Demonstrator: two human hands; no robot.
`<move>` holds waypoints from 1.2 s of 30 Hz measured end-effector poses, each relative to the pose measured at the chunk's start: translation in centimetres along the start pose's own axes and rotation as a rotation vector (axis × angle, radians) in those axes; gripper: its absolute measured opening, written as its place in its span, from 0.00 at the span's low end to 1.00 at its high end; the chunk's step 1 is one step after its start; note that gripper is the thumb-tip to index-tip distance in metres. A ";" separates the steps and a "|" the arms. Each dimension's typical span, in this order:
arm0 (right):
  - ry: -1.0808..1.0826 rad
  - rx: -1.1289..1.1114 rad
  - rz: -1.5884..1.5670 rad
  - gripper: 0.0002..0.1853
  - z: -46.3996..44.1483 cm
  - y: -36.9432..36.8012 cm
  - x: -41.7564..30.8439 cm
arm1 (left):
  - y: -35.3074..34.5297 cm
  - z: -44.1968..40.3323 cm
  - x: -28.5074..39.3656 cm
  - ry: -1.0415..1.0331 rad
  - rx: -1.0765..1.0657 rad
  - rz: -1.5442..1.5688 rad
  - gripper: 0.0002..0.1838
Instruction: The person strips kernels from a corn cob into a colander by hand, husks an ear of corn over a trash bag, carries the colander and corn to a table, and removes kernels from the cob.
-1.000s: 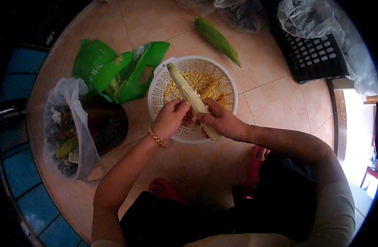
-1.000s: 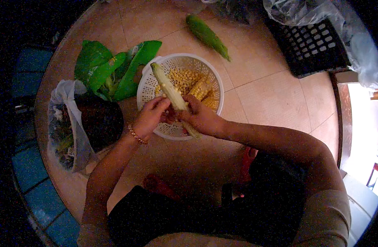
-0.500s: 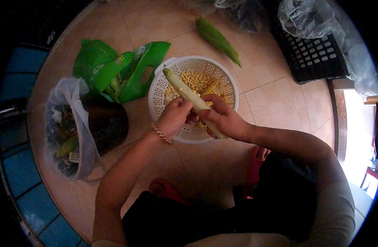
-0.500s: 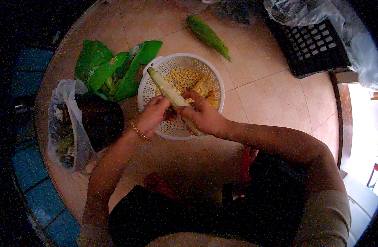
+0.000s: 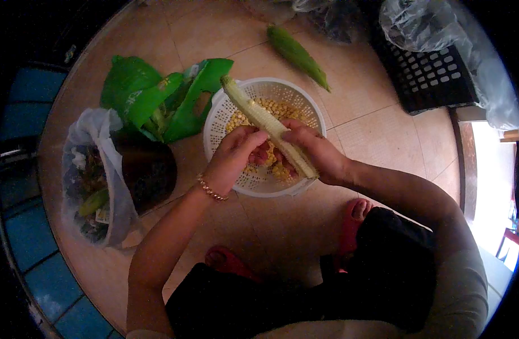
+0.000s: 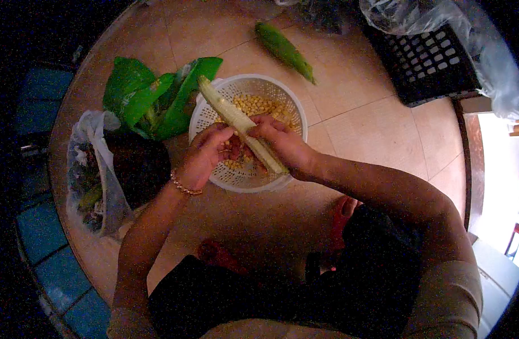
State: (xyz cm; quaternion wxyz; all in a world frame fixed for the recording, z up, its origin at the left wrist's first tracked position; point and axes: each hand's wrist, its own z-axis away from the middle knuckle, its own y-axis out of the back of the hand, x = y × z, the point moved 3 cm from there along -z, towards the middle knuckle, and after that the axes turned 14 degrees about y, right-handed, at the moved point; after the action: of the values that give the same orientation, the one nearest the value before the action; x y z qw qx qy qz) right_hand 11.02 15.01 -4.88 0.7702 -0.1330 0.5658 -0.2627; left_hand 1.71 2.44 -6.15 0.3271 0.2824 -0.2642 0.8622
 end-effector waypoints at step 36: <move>-0.197 -0.105 -0.225 0.18 -0.1 -0.2 1.2 | -1.4 0.1 -1.4 -0.024 0.080 0.067 0.08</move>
State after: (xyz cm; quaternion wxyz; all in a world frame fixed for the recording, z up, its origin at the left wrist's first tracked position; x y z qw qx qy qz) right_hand 11.10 14.22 -5.76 0.7796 -0.2608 0.4822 -0.3029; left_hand 3.66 2.72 -6.67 0.2834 0.2967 -0.2427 0.8791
